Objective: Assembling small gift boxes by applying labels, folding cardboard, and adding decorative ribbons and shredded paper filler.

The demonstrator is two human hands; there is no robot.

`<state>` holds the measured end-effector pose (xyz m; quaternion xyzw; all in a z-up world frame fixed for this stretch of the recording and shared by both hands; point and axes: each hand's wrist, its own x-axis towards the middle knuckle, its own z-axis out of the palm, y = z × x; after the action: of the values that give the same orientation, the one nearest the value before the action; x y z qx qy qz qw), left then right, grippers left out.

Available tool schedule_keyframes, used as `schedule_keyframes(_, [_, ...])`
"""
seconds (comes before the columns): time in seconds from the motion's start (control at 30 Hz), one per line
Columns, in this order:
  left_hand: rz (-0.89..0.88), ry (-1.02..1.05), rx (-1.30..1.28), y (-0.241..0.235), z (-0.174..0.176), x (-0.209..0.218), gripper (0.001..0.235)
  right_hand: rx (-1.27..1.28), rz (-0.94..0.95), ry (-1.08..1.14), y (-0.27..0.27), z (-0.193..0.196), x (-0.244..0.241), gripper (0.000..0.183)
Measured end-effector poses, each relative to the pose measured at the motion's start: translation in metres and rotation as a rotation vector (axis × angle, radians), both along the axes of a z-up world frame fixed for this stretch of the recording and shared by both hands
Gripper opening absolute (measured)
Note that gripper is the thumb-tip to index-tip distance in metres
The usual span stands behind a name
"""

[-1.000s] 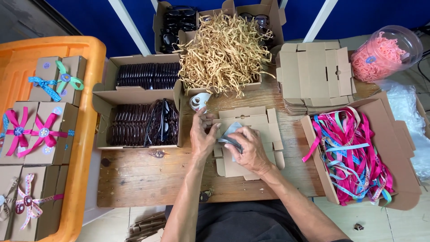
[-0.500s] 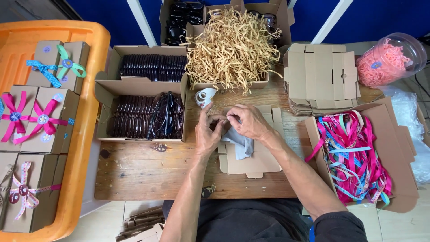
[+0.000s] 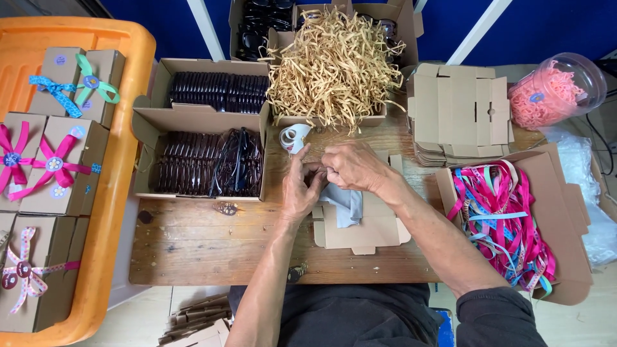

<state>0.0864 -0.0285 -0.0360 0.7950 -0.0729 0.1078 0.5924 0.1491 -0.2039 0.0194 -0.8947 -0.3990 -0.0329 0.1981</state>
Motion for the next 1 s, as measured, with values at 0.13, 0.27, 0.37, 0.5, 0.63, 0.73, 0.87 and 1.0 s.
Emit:
schedule_keyframes(0.13, [0.004,-0.024,0.006,0.002,0.001,-0.001,0.071,-0.039,-0.019,-0.004,0.001,-0.011,0.003,0.015])
schedule_keyframes(0.27, [-0.006,-0.049,0.019,0.002,0.002,0.000,0.070,-0.027,-0.080,0.060,0.002,-0.006,-0.001,0.016])
schedule_keyframes(0.37, [-0.006,-0.073,0.034,0.002,0.003,0.000,0.070,-0.033,-0.096,0.038,0.004,-0.008,-0.003,0.016])
schedule_keyframes(0.5, [0.018,-0.106,0.034,0.000,0.002,0.000,0.067,0.014,-0.103,-0.022,0.007,-0.017,-0.003,0.016])
schedule_keyframes(0.63, [0.035,-0.118,0.042,-0.002,-0.013,0.003,0.065,0.095,-0.194,0.004,0.003,-0.041,-0.008,0.015])
schedule_keyframes(0.73, [0.036,-0.101,0.003,0.001,-0.005,0.002,0.059,0.338,-0.248,0.110,0.003,-0.047,-0.009,0.016])
schedule_keyframes(0.87, [0.040,-0.096,-0.028,0.002,0.001,0.002,0.053,0.749,-0.461,0.562,0.002,0.000,-0.039,0.011])
schedule_keyframes(1.0, [0.056,-0.082,-0.024,0.002,0.003,0.001,0.049,0.882,-0.452,0.768,-0.020,0.032,-0.074,0.012])
